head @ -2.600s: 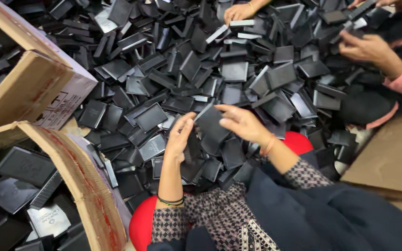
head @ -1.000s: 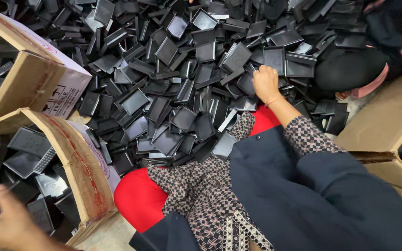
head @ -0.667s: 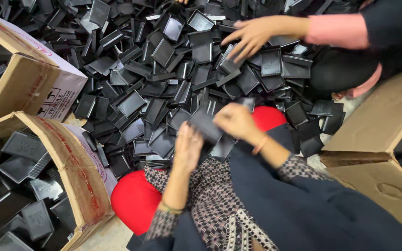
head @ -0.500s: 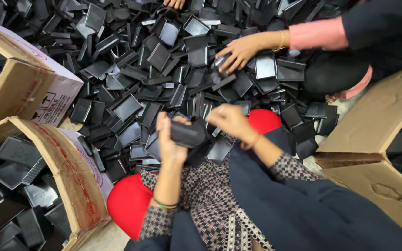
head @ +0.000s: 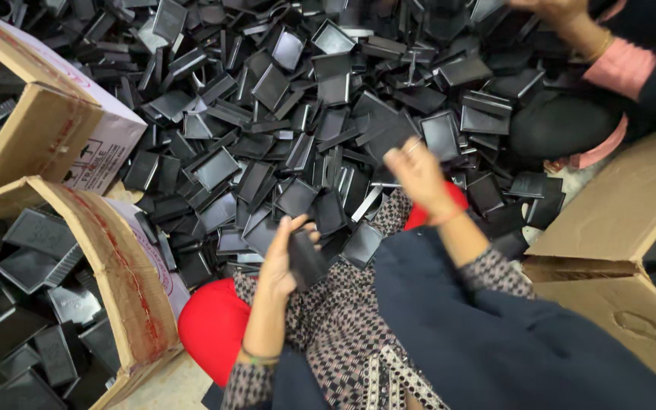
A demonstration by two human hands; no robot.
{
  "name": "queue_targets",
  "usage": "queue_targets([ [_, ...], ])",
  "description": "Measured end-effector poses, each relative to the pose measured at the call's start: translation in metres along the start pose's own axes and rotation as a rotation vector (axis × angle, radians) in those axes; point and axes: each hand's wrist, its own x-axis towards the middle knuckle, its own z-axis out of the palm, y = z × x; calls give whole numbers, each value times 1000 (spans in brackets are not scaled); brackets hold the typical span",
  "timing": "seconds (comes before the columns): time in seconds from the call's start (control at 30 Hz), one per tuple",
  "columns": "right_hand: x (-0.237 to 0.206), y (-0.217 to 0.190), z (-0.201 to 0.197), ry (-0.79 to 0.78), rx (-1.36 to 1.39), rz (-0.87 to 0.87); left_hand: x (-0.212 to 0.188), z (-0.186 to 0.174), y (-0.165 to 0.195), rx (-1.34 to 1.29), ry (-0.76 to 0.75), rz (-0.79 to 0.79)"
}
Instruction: The person sits on the floor and repeatedly picks up small black plastic compact cassette housings from a large pile, briefly turns them over, and places them into a cardboard box. The action is repeated continuously throughout the clip.
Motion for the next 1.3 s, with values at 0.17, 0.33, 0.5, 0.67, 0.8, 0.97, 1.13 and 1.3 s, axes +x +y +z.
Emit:
queue_targets([
  [0.17, -54, -24, 82, -372, 827, 212, 18, 40, 2, -135, -135, -55],
  [0.33, -51, -43, 85, -125, -165, -480, 20, 34, 10, 163, -25, 357],
  [0.5, -55, -61, 98, -238, -181, -464, 7, 39, 3, 201, 42, 467],
  [0.67, -68, -57, 117, -340, 33, -337, 0, 41, 16, 182, 53, 530],
  [0.8, -78, -52, 121, -388, -36, -356, 6, 36, 17, 44, 189, 500],
  [0.97, -83, -50, 118, -444, -238, -634, 15, 31, 17, -336, 218, 320],
  [1.13, -87, -51, 116, -497, -110, -244, 16, 2, 11, 304, 253, 663],
  [1.3, -83, -54, 116, -778, -257, -4, -22, -37, 29, 1213, 441, 1235],
])
